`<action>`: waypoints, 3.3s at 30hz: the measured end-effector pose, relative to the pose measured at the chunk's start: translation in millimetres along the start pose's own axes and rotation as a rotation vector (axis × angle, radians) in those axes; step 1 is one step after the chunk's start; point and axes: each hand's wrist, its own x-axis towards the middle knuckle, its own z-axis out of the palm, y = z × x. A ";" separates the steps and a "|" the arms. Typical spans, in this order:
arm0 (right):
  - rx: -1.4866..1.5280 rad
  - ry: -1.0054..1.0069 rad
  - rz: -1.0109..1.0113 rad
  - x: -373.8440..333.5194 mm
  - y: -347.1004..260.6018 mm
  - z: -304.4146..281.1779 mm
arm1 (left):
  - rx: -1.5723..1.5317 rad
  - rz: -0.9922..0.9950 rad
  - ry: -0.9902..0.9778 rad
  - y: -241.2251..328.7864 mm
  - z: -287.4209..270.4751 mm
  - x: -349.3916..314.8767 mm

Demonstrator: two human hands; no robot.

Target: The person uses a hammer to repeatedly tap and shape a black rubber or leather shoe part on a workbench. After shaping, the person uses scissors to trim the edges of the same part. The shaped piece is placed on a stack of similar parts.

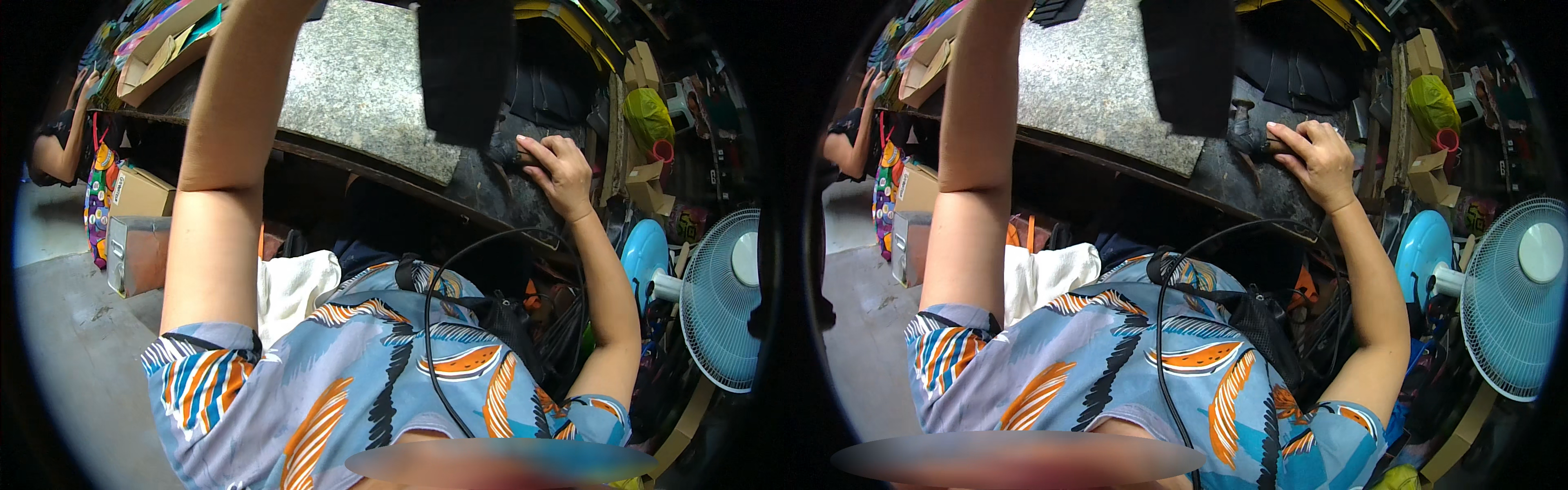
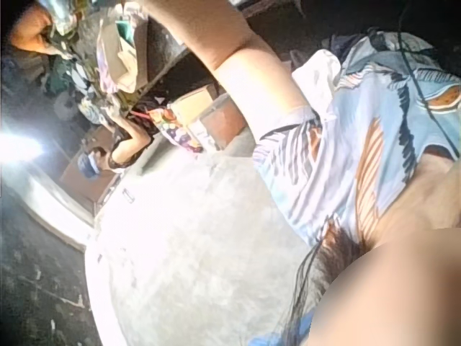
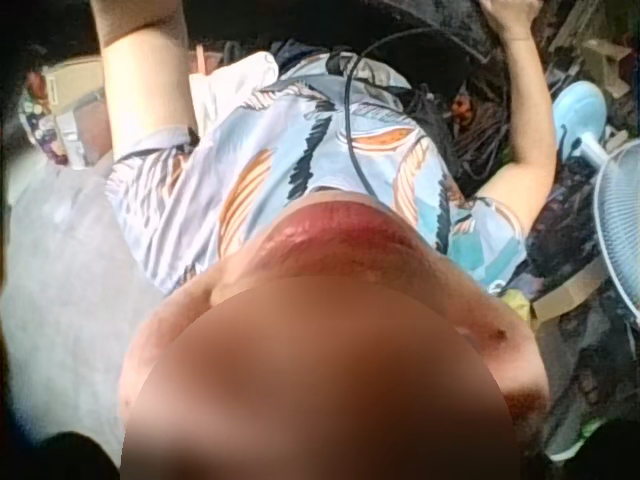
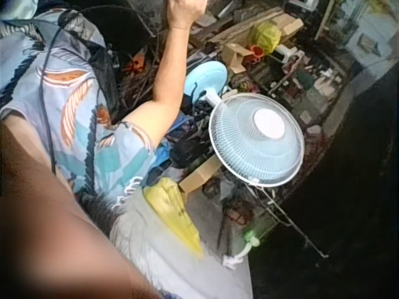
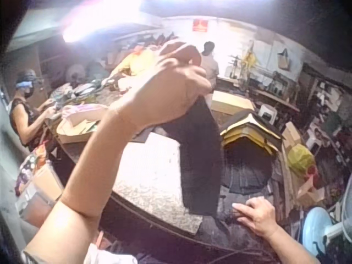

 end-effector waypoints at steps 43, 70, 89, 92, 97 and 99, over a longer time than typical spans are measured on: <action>0.320 0.003 0.555 45.7 13.8 -7.0 | -0.816 -0.734 -0.463 101.9 52.7 -134.4; -0.078 0.143 0.172 101.5 25.7 10.7 | -0.987 -0.635 -0.859 69.9 59.2 -151.2; 0.255 -0.071 0.615 94.9 17.9 15.5 | -0.812 -0.541 -0.764 68.0 69.2 -145.3; 0.688 0.045 0.467 91.9 3.8 7.5 | -0.725 -0.594 -0.657 71.6 75.1 -141.3; 0.327 -0.288 0.345 77.3 -24.5 -2.3 | -0.683 -0.452 -0.316 78.5 99.0 -136.2; 0.133 0.008 0.084 73.8 -23.5 -6.6 | -0.499 -0.340 -0.161 81.8 112.8 -135.2</action>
